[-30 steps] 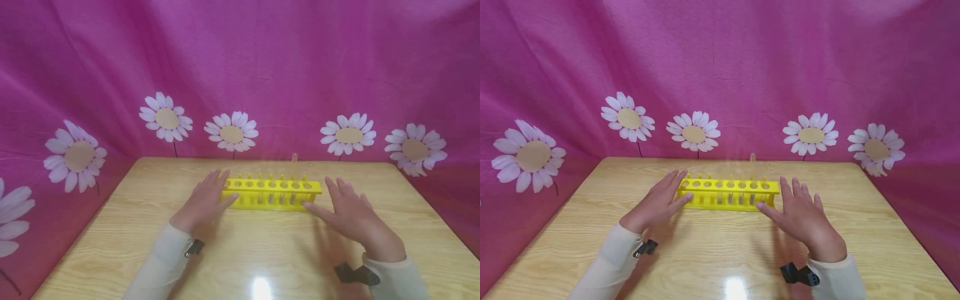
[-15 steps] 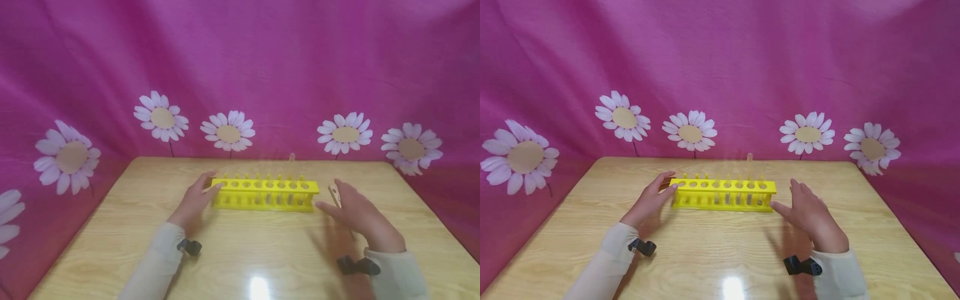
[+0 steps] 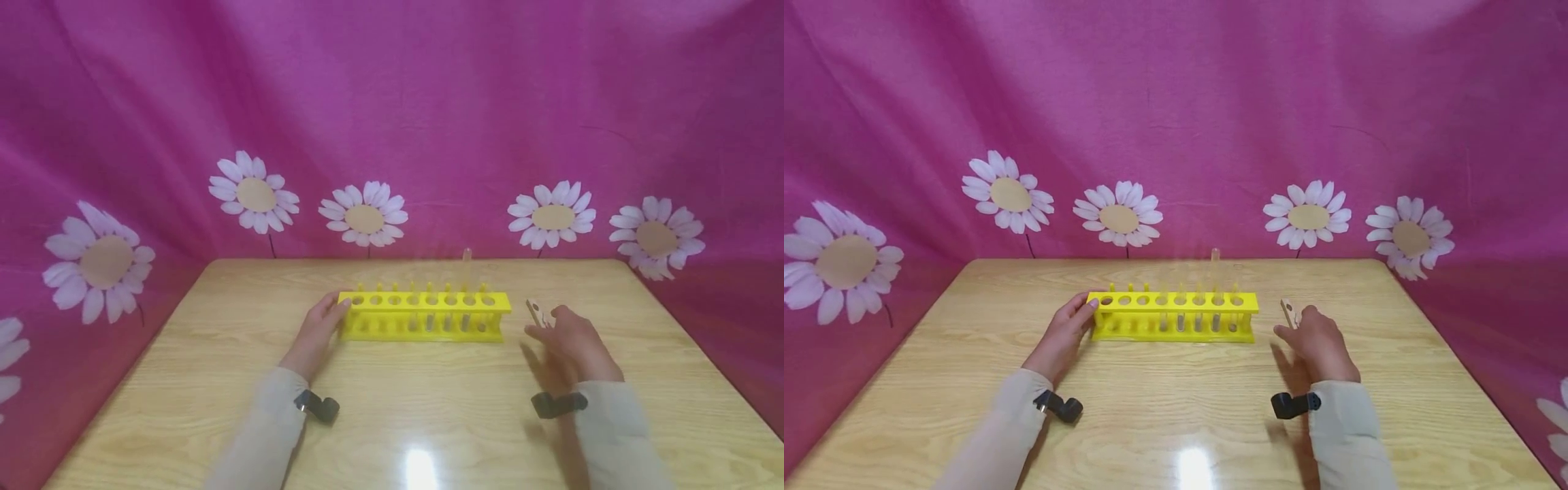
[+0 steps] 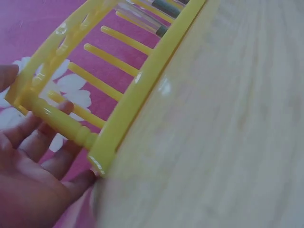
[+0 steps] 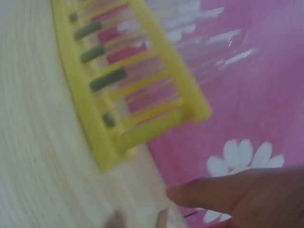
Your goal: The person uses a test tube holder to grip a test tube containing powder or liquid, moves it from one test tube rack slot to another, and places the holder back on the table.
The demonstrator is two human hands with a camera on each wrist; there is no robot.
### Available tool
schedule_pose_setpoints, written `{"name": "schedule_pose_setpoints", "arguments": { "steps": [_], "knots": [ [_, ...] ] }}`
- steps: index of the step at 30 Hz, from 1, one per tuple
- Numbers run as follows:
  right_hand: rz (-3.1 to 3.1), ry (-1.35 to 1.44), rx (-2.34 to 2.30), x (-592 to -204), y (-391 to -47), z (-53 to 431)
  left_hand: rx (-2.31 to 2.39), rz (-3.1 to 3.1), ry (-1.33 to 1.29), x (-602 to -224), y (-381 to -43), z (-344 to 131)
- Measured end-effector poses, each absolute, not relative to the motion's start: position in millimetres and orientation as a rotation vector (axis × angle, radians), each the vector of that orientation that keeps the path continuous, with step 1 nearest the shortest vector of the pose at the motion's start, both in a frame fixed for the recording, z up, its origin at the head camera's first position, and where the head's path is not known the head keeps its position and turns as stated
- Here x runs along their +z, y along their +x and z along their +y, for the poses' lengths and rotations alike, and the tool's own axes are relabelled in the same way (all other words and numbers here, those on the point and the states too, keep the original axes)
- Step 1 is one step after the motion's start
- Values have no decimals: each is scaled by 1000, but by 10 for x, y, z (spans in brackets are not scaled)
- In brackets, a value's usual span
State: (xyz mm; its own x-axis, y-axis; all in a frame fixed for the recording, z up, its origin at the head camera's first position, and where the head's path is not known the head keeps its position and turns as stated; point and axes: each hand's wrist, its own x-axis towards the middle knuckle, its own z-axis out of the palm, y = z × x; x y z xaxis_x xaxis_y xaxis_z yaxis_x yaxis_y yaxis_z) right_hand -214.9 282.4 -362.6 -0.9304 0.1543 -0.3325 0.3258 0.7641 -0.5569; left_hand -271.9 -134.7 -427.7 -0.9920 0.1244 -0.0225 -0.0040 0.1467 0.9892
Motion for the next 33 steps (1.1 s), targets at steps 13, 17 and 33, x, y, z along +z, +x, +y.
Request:
{"name": "schedule_pose_setpoints", "arguments": {
  "steps": [13,17,33],
  "knots": [
    [2839,470,-963,-3876,-2239,2787,2241,2016,12,-4386,-2685,-1329],
    [2858,532,-878,-3880,-2242,2788,2306,1939,39,-4418,-2685,-1292],
    [2992,562,-662,-3969,-2303,2807,2279,1973,86,-4415,-2672,-1287]
  ]
}}
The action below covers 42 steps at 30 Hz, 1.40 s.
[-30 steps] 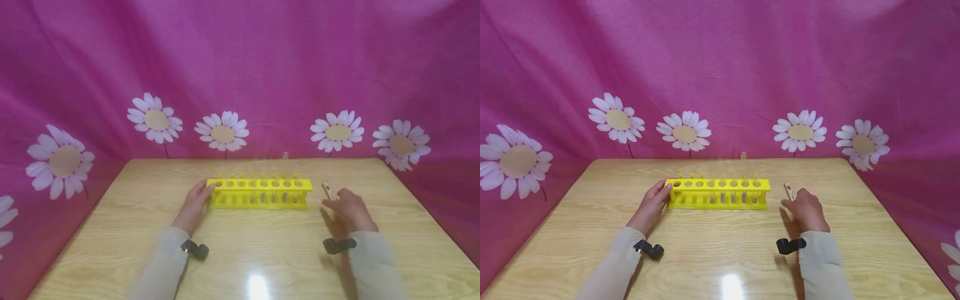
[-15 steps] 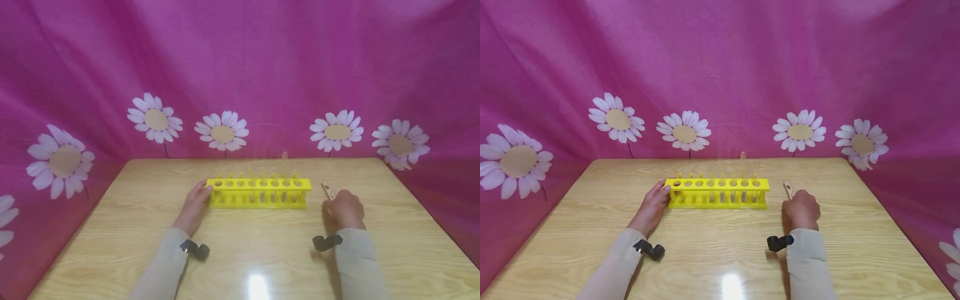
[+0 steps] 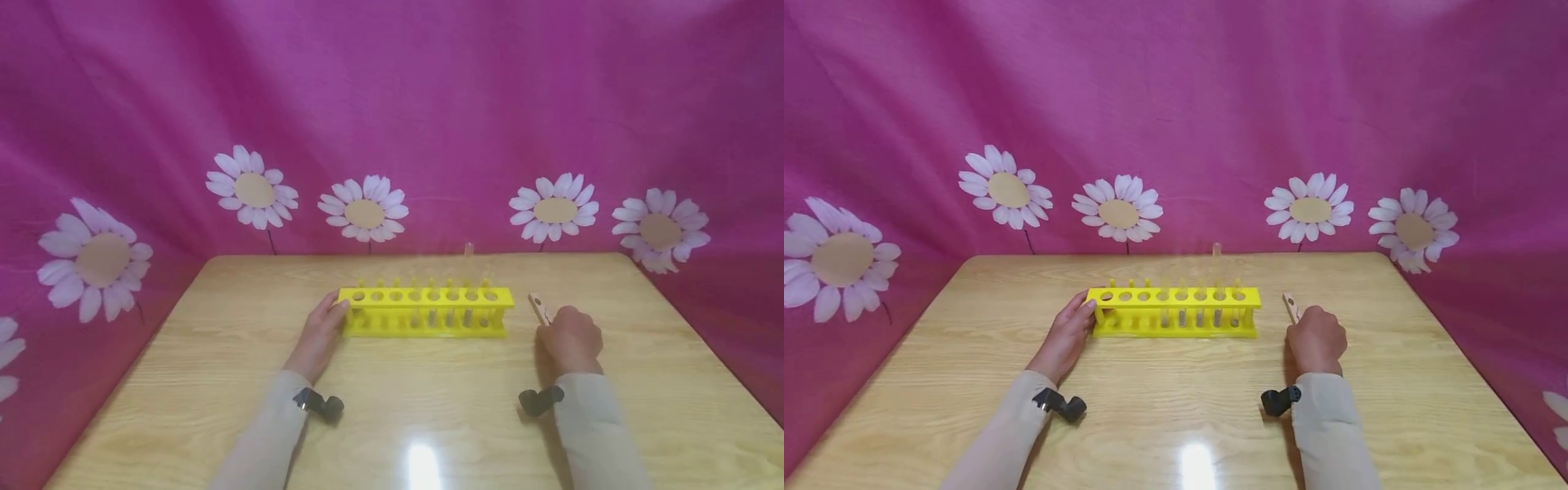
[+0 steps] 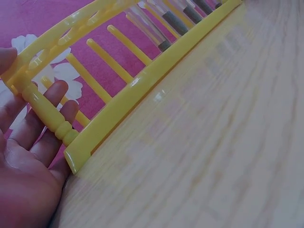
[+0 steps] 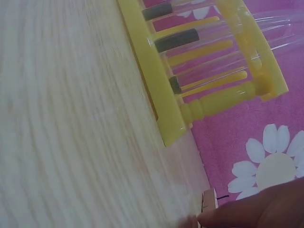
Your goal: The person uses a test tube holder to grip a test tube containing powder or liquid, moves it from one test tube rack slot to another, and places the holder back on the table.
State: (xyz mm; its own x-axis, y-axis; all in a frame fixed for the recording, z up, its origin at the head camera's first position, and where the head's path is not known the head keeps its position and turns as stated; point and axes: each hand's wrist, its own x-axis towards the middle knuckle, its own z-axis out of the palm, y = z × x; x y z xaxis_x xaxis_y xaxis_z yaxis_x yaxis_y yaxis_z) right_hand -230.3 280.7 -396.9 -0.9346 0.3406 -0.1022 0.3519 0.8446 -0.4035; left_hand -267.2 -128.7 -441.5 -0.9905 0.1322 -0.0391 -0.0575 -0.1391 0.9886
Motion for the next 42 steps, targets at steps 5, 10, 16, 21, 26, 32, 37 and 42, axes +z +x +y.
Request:
{"name": "schedule_pose_setpoints", "arguments": {
  "steps": [5,10,16,21,26,32,37,42],
  "knots": [
    [3072,537,-685,-4018,-2337,2800,2305,1944,84,-4408,-2665,-1342],
    [3102,546,-696,-4049,-2315,2826,2334,1870,92,-4458,-2699,-1336],
    [3085,556,-724,-4003,-2292,2837,2317,1871,86,-4440,-2709,-1310],
    [3065,597,-750,-3984,-2280,2844,2294,1907,82,-4449,-2711,-1310],
    [3025,630,-731,-3938,-2277,2861,2258,1958,46,-4447,-2707,-1309],
    [3062,592,-782,-3846,-2261,2876,2236,1993,16,-4427,-2692,-1317],
    [3191,544,-849,-3717,-2238,2843,2258,1967,37,-4430,-2693,-1315],
    [3274,539,-896,-3543,-2194,2787,2267,1950,62,-4438,-2698,-1299]
  ]
}}
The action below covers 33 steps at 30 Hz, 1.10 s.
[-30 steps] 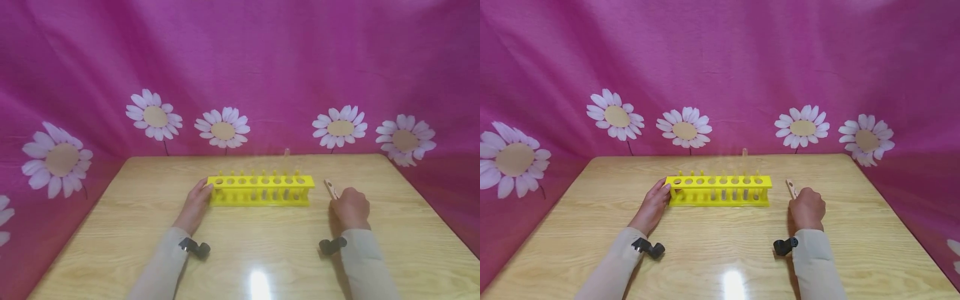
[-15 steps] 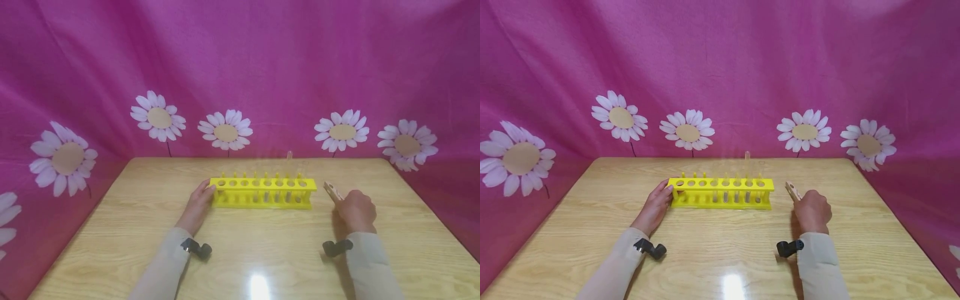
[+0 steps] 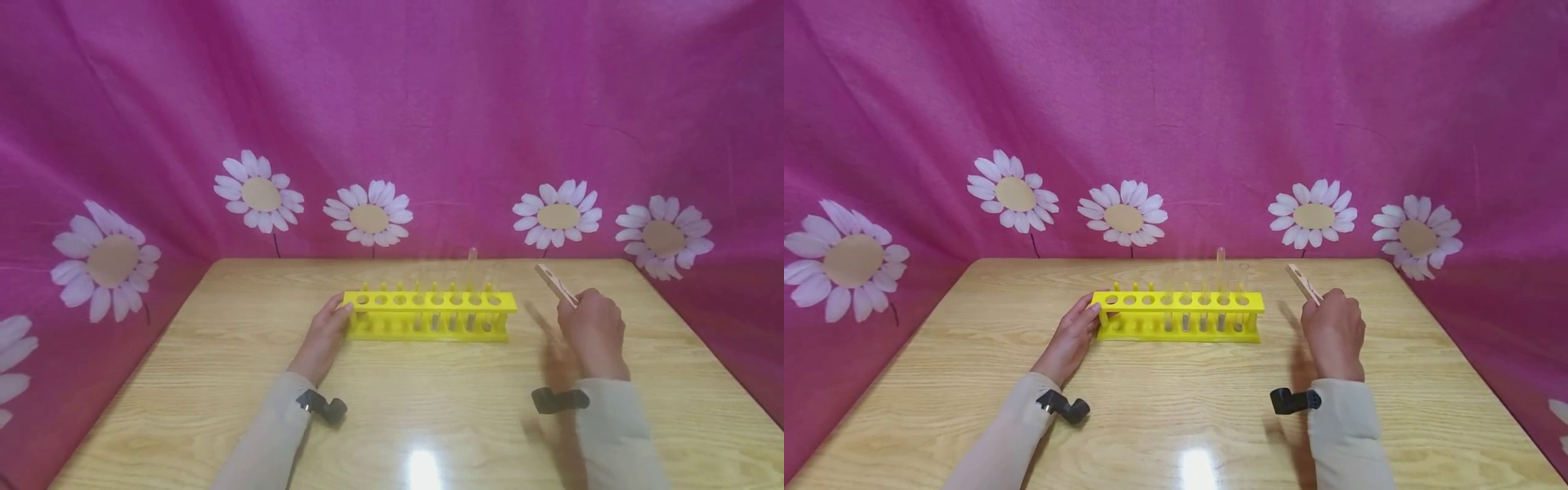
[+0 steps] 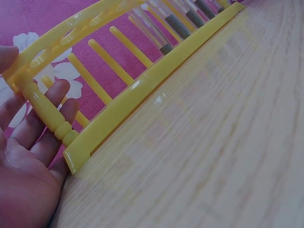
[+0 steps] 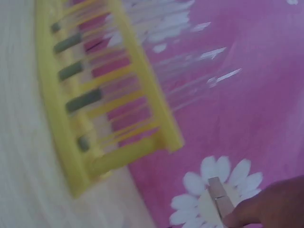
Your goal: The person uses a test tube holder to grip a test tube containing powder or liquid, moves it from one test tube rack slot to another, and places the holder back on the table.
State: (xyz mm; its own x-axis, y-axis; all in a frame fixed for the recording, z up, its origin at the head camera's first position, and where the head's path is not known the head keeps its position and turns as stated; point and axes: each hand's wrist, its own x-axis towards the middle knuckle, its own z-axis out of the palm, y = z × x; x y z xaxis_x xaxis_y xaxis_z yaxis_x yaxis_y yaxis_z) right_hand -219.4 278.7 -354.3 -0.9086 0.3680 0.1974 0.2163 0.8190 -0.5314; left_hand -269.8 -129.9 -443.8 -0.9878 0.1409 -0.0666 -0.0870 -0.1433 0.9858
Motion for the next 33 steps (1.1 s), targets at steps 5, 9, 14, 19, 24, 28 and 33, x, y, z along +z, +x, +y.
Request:
{"name": "schedule_pose_setpoints", "arguments": {
  "steps": [5,9,14,19,24,28,33],
  "knots": [
    [-2660,-446,788,-3369,-2131,2694,2274,1941,60,-4450,-2702,-1306],
    [-2650,-442,839,-3255,-2066,2588,2267,1938,65,-4482,-2701,-1309],
    [-2660,-444,891,-3083,-1999,2397,2273,1926,47,-4498,-2691,-1308],
    [-2678,-380,898,-2913,-1954,2190,2280,1945,46,-4475,-2688,-1313],
    [-2700,-332,963,-2824,-1916,2009,2298,1917,62,-4460,-2713,-1313],
    [-2720,-314,1020,-2817,-1896,1899,2293,1917,64,-4454,-2727,-1297],
    [-2725,-236,998,-2836,-1884,1791,2291,1926,80,-4450,-2721,-1302]
  ]
}}
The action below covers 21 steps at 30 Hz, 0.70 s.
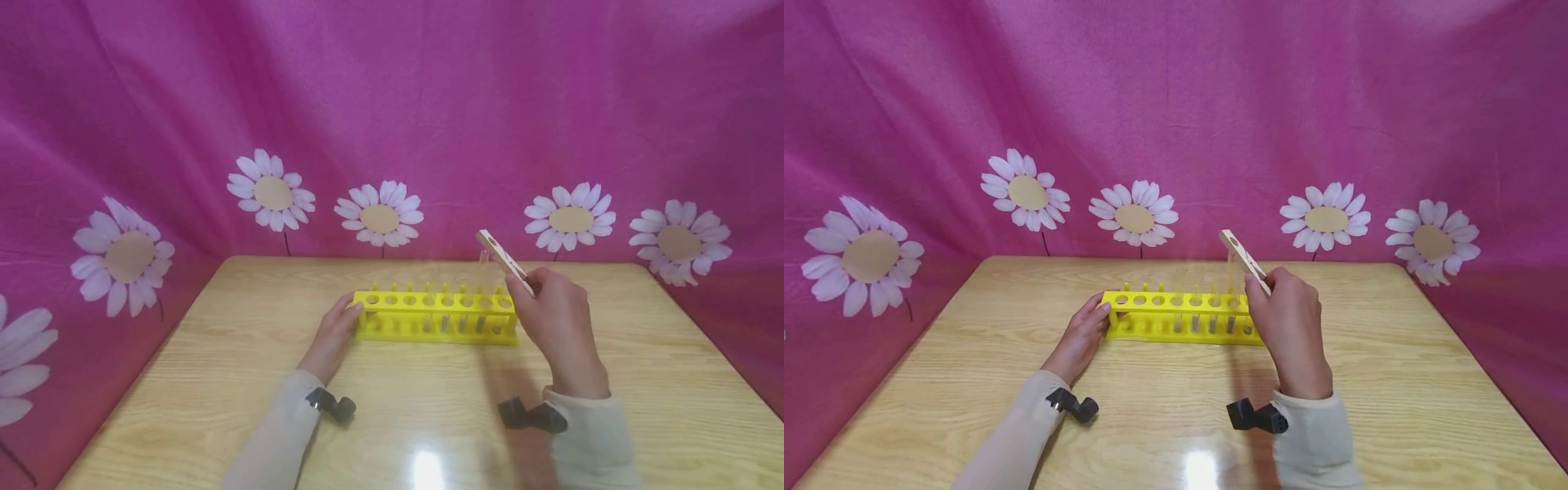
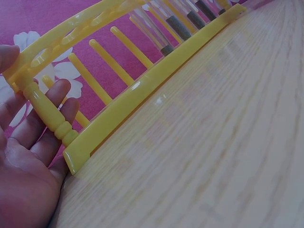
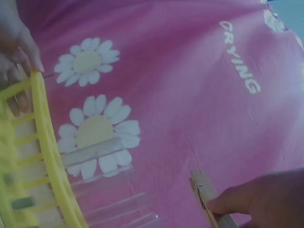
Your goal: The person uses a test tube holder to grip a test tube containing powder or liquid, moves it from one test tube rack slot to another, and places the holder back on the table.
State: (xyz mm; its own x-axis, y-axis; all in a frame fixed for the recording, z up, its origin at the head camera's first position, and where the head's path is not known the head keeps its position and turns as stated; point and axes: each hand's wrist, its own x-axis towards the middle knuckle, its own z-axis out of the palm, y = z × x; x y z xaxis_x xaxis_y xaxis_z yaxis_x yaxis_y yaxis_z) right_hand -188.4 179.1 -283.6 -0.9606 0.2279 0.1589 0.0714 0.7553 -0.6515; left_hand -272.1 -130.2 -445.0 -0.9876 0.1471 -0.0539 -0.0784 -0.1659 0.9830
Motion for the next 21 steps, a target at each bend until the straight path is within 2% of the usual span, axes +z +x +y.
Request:
{"name": "schedule_pose_setpoints", "arguments": {
  "steps": [9,21],
  "knots": [
    [-2758,-39,961,-2933,-1884,1693,2281,1943,77,-4438,-2720,-1291],
    [-2821,44,943,-3002,-1920,1545,2331,1881,87,-4419,-2690,-1329]
  ]
}}
